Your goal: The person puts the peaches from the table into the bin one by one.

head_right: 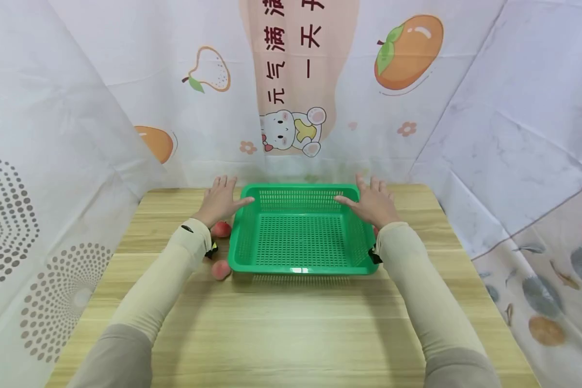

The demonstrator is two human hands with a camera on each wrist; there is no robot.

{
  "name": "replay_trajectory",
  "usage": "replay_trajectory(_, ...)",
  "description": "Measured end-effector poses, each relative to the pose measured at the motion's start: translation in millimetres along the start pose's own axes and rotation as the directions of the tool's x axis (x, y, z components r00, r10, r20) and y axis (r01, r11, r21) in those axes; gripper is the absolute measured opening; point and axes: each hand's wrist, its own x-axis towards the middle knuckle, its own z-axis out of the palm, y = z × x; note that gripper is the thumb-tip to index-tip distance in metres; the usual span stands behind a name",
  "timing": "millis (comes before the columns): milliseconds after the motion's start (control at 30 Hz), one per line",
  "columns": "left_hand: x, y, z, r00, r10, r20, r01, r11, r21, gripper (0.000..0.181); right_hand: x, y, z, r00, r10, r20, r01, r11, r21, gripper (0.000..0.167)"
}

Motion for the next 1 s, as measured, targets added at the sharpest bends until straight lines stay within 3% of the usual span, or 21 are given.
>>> replay_trajectory(233, 0.0, -8.8, -0.8, 1.0, 0.02, -0.005, -0.02, 1.0, -0.012, 0.089, -8.0, 6, -2, 1.0, 0.006, 0.029, -0.008, 0.999, 0.038, 0.103)
replay_trajectory(567, -6.7, -32.5, 4.8, 0.995, -0.086, -0.043, 0.086, 0.996, -0.012, 0.071, -17.2, 12, 2, 0.996, -0.005, 0.093, -0.006, 0.993, 0.122, 0.103)
replay_trajectory(767, -7.4, -37.1, 9.7, 0.995, -0.1, 0.029, 0.102, 0.99, -0.092, 0.07, -19.6, 21, 5, 0.996, -0.026, 0.09, 0.013, 0.989, 0.148, 0.092)
replay_trajectory(1000, -6.0, -44.3, 18.0, 0.986, -0.131, 0.102, 0.138, 0.989, -0.056, 0.069, -25.2, 33, 12, 0.995, -0.025, 0.094, 0.011, 0.989, 0.144, 0.083)
